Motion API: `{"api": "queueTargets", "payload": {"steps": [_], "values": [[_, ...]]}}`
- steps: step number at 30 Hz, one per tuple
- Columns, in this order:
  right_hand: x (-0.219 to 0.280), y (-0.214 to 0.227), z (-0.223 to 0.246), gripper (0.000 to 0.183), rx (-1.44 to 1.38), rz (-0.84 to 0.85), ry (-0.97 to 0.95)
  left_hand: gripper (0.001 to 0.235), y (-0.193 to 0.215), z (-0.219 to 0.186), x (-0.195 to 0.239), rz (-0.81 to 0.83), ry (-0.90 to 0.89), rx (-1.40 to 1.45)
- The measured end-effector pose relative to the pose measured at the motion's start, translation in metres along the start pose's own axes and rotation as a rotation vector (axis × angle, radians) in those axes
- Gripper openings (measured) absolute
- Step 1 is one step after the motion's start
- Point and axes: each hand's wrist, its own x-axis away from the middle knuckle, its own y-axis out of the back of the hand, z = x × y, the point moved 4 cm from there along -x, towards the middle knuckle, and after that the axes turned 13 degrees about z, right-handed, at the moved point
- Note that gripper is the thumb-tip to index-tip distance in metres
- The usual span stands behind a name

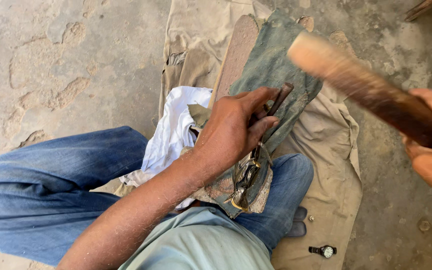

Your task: The person sits on the ground and uses a hammer and chisel to shape a small, shiny, gold-colored metal object. They repeatedly strike the chisel with the hammer while holding the object steady on a cloth-covered surface.

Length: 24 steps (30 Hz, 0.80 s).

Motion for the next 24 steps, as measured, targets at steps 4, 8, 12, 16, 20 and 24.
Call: {"api": "queueTargets", "payload": {"steps": [4,8,12,16,20,24], "values": [[-0.005,0.010,0.026,0.061,-0.105,-0.088,0.033,0.045,0.002,0.005,-0.001,0.056,-0.018,0.040],[0.004,0.002,0.022,0.055,-0.053,-0.006,-0.038,0.046,0.001,0.007,-0.005,0.106,0.050,0.051],[0.006,-0.007,0.001,0.049,-0.079,-0.026,-0.078,0.045,0.000,0.008,-0.005,0.110,0.003,0.027],[-0.008,-0.014,-0.027,0.044,-0.131,-0.037,-0.120,0.043,0.002,0.001,-0.004,0.063,-0.112,-0.041],[-0.017,-0.014,-0.041,0.039,-0.151,-0.027,-0.140,0.044,0.002,0.004,-0.002,0.080,0.010,0.045],[-0.017,-0.018,-0.041,0.035,-0.142,-0.004,-0.135,0.047,0.001,0.002,-0.002,0.071,0.033,0.015]]}}
